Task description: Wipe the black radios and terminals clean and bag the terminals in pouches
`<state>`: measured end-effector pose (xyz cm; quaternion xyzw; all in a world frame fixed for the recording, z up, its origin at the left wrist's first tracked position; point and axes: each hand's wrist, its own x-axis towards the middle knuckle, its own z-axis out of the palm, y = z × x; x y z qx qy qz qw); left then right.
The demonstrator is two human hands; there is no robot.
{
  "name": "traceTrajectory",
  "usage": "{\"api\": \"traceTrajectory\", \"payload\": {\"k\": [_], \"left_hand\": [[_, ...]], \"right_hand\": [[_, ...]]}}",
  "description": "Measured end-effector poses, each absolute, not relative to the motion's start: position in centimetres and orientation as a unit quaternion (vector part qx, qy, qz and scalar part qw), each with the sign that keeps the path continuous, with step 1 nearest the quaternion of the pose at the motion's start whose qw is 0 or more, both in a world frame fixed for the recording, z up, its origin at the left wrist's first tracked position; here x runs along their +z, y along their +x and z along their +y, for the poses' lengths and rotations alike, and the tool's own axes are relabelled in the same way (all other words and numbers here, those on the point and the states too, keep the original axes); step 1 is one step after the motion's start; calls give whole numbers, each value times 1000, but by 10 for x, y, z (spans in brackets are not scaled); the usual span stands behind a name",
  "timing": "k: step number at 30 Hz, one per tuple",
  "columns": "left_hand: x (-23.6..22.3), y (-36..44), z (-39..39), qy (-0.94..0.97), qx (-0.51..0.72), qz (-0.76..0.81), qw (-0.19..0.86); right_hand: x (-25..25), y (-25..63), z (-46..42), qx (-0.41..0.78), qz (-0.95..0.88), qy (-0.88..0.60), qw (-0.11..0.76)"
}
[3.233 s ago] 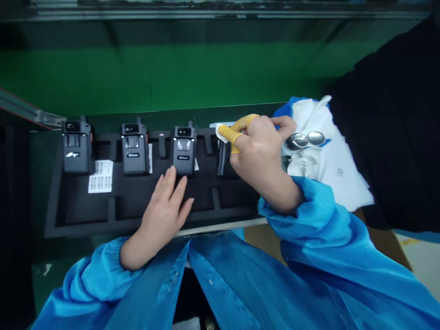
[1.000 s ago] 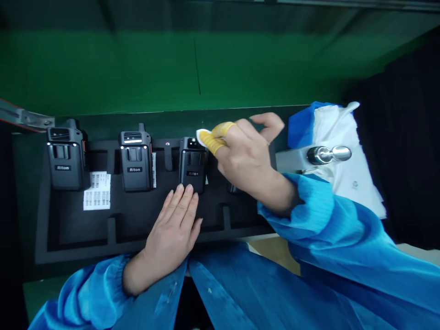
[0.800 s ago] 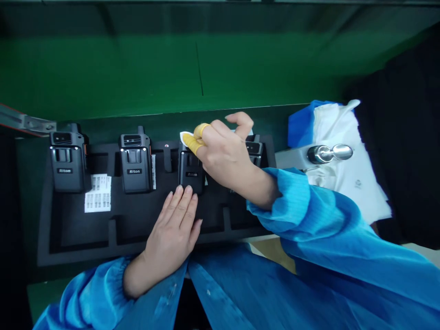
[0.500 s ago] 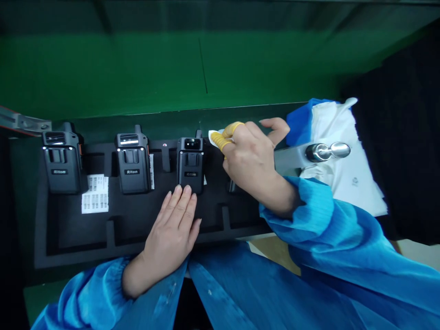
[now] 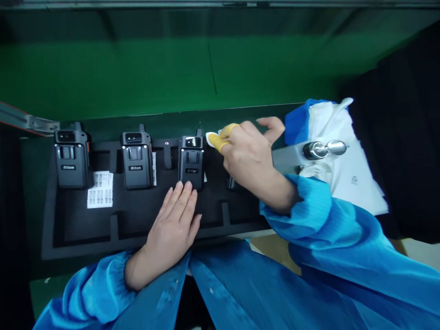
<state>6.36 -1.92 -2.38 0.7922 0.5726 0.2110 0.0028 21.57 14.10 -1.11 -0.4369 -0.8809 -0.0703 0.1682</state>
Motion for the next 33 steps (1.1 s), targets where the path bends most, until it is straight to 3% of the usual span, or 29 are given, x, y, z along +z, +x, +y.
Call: {"api": "traceTrajectory", "payload": {"k": [8,17,33], "left_hand": [[-25,62,-22,788,247,564,14],[-27,64,-21,785,247,568,-3],[-25,63,-19,790,232,567,-10]], "right_hand": [[-10,215,99,-47,-900,-393,185],[-18,198,93,-62,-936,-329,108],[-16,204,94,-60,-940,-310,130]]}}
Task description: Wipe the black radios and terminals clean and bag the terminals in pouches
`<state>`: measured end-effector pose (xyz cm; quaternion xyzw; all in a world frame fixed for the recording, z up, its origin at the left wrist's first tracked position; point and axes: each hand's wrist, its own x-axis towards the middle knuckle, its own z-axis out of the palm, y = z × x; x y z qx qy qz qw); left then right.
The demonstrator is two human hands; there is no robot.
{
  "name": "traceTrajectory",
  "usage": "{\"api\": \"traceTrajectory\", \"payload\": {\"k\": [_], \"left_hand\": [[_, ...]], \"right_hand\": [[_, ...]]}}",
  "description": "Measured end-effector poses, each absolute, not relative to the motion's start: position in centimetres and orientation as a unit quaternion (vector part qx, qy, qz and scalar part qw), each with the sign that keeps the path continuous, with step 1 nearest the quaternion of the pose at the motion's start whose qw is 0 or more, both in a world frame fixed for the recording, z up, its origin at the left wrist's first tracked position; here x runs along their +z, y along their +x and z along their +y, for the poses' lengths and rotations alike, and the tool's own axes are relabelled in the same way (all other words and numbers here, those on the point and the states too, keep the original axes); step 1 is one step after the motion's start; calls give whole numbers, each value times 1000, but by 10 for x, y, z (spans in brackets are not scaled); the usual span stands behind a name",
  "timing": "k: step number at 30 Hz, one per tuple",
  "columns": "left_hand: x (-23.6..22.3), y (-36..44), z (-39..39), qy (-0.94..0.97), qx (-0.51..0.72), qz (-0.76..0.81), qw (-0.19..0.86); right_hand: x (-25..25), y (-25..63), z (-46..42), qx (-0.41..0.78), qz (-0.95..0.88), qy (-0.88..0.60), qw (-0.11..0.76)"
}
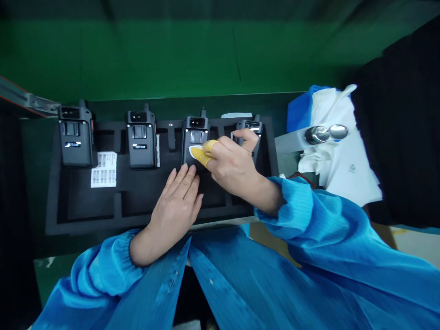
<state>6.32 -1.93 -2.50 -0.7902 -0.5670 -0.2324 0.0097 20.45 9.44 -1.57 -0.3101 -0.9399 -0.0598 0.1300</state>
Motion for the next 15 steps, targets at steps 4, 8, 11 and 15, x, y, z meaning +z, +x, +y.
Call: {"api": "traceTrajectory", "payload": {"k": [4,8,11,15], "left_hand": [[-28,63,-20,-789,-239,-566,3],[-31,65,-22,-786,-260,-561,-11],[-27,60,-24,-777,-302,-552,-17],[-17,34,-33,-743,-334,-580,5]], "right_hand": [[-18,223,96,-70,-922,-348,151],[-10,229,102,-74,-890,-425,148],[4,223,106,-73,-874,-448,173],[17,207,118,-59,-889,-415,186]]}}
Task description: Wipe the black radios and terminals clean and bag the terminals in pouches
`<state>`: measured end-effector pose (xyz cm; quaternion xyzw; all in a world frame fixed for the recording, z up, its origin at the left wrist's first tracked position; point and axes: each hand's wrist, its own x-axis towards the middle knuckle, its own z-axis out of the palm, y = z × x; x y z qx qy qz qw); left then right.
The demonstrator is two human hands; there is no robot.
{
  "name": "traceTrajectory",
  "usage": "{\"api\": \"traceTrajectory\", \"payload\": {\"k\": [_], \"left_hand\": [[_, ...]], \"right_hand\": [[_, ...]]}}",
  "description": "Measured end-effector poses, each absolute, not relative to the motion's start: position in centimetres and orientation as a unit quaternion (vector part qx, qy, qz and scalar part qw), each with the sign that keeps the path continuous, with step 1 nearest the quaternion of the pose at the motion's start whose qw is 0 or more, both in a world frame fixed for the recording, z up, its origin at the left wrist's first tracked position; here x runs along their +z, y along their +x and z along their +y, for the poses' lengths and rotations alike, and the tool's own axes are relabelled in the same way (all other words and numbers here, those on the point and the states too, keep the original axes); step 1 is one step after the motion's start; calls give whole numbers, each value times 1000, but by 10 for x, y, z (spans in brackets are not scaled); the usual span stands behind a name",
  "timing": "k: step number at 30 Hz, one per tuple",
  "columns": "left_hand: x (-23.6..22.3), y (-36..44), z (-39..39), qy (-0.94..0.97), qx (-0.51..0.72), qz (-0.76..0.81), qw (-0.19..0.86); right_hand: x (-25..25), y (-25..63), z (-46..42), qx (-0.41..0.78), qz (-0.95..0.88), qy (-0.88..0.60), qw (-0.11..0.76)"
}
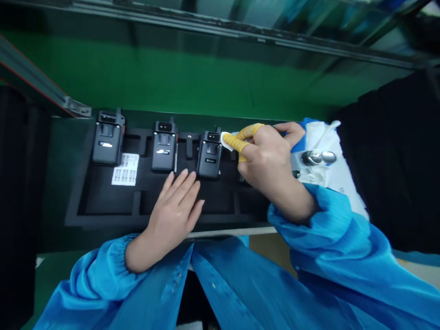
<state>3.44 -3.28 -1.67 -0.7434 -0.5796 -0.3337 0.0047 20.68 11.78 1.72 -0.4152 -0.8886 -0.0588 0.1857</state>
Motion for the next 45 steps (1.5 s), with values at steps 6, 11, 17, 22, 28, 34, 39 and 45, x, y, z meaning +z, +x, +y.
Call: {"api": "traceTrajectory", "payload": {"k": [6,11,17,22,28,34,39,45], "left_hand": [[-22,-6,-46,-712,-269,-648,30],[-31,-5,-46,-714,-267,-647,17],[-27,-4,-43,-720,-241,-650,30],[-24,-6,-41,-726,-240,-643,32],[-23,-6,-42,-727,-234,-645,18],[-21,-6,-41,-730,-220,-647,23],[-21,-6,-40,-731,-222,-645,17],[-21,-6,-41,-734,-218,-643,12]], "right_hand": [[15,152,146,-31,-917,-351,185],[9,96,152,-24,-937,-322,132],[4,71,146,-36,-964,-245,94],[-3,94,148,-80,-968,-206,122],[-4,99,147,-98,-958,-232,135],[-8,78,146,-86,-958,-245,122],[-12,99,147,-93,-943,-293,125],[-8,86,142,-71,-946,-290,126]]}}
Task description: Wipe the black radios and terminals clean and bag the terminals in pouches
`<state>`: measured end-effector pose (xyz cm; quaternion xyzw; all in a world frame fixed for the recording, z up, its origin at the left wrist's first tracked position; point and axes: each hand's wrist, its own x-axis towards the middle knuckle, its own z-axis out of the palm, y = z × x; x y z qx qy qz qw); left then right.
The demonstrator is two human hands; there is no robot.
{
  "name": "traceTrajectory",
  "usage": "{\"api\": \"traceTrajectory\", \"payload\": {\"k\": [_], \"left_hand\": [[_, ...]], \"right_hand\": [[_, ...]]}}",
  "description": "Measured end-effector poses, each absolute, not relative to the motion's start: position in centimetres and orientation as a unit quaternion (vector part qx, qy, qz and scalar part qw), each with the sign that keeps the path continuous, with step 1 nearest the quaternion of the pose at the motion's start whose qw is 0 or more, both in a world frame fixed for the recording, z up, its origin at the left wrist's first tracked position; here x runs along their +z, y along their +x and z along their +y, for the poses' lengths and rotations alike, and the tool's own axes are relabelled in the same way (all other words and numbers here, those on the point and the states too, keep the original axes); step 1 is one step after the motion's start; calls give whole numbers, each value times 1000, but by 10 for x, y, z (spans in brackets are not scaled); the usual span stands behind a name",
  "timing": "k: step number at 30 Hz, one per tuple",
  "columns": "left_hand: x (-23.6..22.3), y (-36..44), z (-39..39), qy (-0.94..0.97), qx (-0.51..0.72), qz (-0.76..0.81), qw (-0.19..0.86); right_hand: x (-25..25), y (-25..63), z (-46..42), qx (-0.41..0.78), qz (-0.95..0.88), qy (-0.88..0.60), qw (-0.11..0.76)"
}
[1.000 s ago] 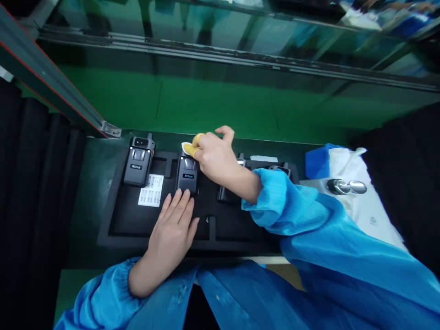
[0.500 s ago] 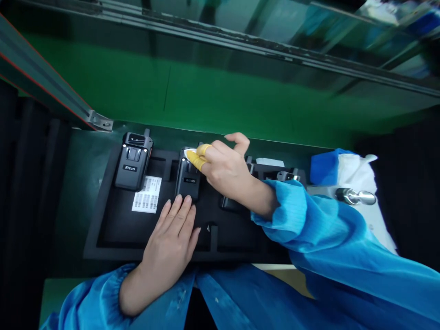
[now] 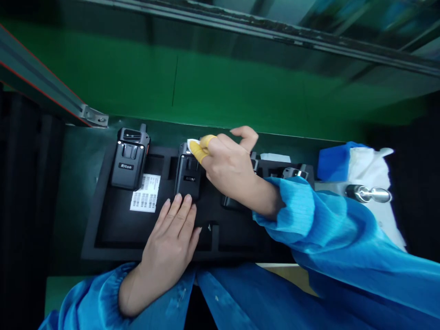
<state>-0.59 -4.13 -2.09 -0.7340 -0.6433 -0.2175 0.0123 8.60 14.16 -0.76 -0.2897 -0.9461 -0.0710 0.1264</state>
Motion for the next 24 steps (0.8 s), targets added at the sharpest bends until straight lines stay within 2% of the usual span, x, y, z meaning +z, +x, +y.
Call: {"api": "traceTrajectory", "payload": {"k": [5,10,17,24], "left_hand": [[-21,-6,-41,-733,-216,-644,17],[-21,-6,-41,-733,-218,-644,14],[-23,-6,-42,-731,-233,-641,14],[-22,-5,-41,-728,-227,-646,15]], "right_hand": [[-5,73,144,-46,-945,-303,111],[-9,101,140,-47,-937,-328,108],[-2,107,145,-73,-922,-355,134],[-6,89,141,-60,-960,-245,124]]}}
